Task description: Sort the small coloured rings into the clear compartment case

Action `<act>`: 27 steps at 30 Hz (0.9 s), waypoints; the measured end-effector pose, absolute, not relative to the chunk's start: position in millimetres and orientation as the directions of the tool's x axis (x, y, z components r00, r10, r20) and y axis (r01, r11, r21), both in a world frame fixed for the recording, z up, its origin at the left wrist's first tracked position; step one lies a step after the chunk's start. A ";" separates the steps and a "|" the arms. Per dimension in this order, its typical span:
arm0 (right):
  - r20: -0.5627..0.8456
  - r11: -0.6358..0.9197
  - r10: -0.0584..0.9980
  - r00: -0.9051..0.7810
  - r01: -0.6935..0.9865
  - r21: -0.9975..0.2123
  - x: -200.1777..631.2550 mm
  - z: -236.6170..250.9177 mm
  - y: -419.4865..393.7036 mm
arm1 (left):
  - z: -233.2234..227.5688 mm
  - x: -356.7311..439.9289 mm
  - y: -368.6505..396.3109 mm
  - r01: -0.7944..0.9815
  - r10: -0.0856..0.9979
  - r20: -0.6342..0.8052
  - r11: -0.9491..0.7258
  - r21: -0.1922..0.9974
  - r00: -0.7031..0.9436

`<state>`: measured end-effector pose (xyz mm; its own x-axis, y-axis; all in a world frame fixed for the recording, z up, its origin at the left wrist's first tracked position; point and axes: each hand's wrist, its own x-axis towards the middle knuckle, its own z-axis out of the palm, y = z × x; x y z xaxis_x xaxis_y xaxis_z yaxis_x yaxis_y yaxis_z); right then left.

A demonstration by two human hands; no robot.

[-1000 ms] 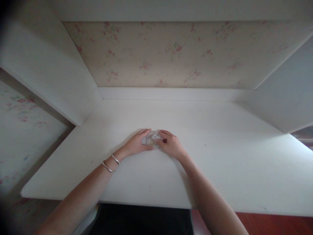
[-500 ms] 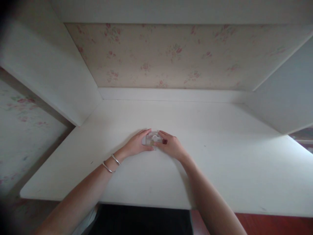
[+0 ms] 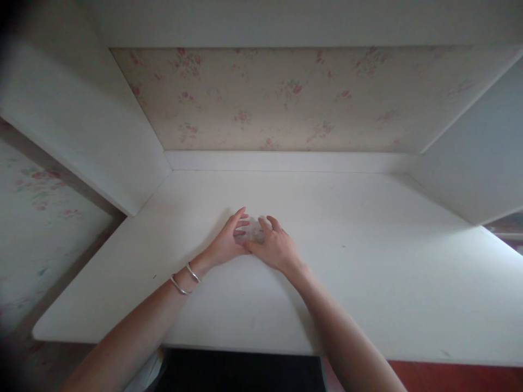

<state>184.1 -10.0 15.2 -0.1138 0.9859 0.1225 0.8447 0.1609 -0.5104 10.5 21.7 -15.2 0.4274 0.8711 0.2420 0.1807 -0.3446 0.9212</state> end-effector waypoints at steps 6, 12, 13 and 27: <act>0.170 0.110 0.985 -0.015 0.814 -0.570 212.5 15.6 1.4 | -10.7 12.5 18.0 0.238 0.877 0.211 -0.337 0.911 0.432; 0.234 -0.068 0.942 0.239 0.821 -0.567 299.9 18.8 36.9 | -15.7 14.4 18.7 0.345 0.875 0.204 -0.374 0.861 0.439; 0.226 -0.123 0.931 0.286 0.830 -0.544 318.3 18.3 41.6 | -16.1 14.7 19.0 0.368 0.872 0.214 -0.392 0.843 0.440; 0.156 -0.411 0.865 0.477 0.851 -0.326 442.0 -1.3 45.9 | -10.0 15.4 18.2 0.501 0.847 0.234 -0.481 0.719 0.478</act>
<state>442.0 45.9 -1.3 0.4774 0.8648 0.1557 0.8513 -0.4112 -0.3258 15.4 18.2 -10.0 0.4778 0.8467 0.2341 0.5006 -0.4814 0.7195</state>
